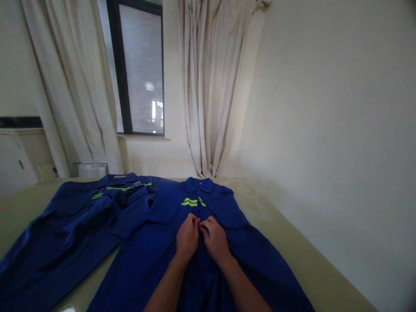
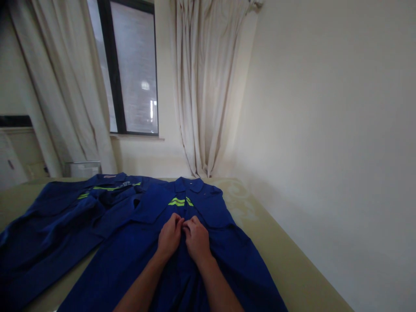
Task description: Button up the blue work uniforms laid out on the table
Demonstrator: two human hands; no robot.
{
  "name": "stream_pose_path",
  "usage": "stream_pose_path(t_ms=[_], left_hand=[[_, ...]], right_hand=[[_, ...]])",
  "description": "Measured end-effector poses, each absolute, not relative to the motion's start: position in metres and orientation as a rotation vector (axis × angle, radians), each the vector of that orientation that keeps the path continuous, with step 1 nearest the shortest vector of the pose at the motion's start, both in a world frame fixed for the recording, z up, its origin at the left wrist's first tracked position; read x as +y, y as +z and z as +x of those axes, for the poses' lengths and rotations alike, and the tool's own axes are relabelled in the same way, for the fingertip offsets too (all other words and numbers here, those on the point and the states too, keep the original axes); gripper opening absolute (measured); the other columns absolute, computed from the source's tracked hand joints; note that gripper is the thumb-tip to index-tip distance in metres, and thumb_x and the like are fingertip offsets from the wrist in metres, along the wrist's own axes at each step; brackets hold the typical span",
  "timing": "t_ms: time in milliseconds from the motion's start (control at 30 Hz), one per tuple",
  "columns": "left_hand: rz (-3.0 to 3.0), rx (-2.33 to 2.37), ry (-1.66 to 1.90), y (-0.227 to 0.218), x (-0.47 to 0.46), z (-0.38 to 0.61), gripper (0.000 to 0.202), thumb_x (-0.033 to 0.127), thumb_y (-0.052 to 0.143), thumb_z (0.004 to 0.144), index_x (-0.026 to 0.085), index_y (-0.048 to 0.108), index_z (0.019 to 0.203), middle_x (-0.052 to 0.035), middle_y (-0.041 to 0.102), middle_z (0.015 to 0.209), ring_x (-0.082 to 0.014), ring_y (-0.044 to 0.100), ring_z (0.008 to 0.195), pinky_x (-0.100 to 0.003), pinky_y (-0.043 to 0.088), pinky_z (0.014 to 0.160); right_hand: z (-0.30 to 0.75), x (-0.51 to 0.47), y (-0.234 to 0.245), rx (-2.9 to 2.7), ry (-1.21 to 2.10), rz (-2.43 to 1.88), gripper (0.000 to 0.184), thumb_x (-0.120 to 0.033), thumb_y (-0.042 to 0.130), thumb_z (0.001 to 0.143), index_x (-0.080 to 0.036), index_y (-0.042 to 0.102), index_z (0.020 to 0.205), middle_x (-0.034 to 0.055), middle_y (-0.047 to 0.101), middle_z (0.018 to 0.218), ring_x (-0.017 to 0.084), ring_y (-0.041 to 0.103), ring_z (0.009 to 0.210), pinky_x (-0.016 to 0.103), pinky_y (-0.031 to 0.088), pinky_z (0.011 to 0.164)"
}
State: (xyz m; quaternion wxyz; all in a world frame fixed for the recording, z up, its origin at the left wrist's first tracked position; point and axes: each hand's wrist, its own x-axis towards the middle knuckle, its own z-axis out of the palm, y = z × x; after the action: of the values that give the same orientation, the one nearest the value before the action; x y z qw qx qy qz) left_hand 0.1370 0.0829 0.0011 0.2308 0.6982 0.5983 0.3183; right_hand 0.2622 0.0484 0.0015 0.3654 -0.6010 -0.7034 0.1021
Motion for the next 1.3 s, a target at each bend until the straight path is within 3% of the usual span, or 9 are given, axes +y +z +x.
stream_pose_path(t_ms=[267,467,633,967,1133,1300], left_hand=[[1.914,1.587,0.93,-0.002,0.087,0.135,0.02,0.03,0.045,0.104,0.023,0.059,0.09,-0.001,0.073,0.089,-0.0177,0.069,0.087,-0.026,0.04,0.071],[1.937,1.539,0.928,-0.004,0.091,0.135,0.022,0.033,0.053,0.099,0.023,0.07,0.089,-0.0022,0.076,0.09,-0.0188,0.069,0.084,-0.027,0.041,0.072],[1.946,1.524,0.969,-0.004,0.089,0.133,0.022,0.028,0.051,0.1,0.023,0.07,0.09,-0.0019,0.076,0.09,-0.0179,0.068,0.084,-0.026,0.041,0.072],[1.968,1.497,0.957,-0.003,0.085,0.131,0.024,0.033,0.05,0.1,0.026,0.074,0.097,-0.0008,0.078,0.093,-0.0181,0.071,0.087,-0.026,0.047,0.078],[2.029,1.477,0.863,-0.007,0.083,0.132,0.031,0.015,0.05,0.093,0.023,0.074,0.112,-0.0043,0.075,0.116,-0.0188,0.067,0.109,-0.026,0.046,0.094],[2.124,1.44,0.77,-0.006,0.069,0.125,0.04,0.012,0.042,0.097,0.023,0.069,0.123,-0.0041,0.069,0.117,-0.0145,0.066,0.105,-0.021,0.046,0.091]], right_hand=[[0.258,0.049,-0.001,-1.759,0.179,-1.739,0.022,-0.02,0.051,0.1,-0.026,0.071,0.095,0.0009,0.065,0.1,0.015,0.066,0.086,0.023,0.042,0.074],[0.258,0.049,0.001,-1.65,0.229,-1.775,0.018,-0.019,0.052,0.099,-0.025,0.069,0.097,0.0024,0.067,0.104,0.017,0.067,0.091,0.024,0.043,0.076],[0.261,0.051,-0.002,-1.698,0.264,-1.694,0.017,-0.018,0.053,0.098,-0.024,0.069,0.095,0.0017,0.067,0.102,0.016,0.066,0.092,0.023,0.044,0.079],[0.264,0.056,-0.005,-1.538,0.286,-1.654,0.012,-0.02,0.062,0.09,-0.023,0.071,0.084,0.0024,0.071,0.092,0.019,0.069,0.088,0.026,0.047,0.081],[0.27,0.06,-0.008,-1.526,0.318,-1.732,0.01,-0.018,0.066,0.085,-0.022,0.074,0.081,0.0034,0.073,0.09,0.02,0.069,0.089,0.026,0.047,0.08],[0.269,0.056,-0.004,-1.643,0.351,-1.705,0.014,-0.017,0.064,0.086,-0.023,0.077,0.085,0.0032,0.073,0.094,0.019,0.07,0.092,0.024,0.047,0.082]])
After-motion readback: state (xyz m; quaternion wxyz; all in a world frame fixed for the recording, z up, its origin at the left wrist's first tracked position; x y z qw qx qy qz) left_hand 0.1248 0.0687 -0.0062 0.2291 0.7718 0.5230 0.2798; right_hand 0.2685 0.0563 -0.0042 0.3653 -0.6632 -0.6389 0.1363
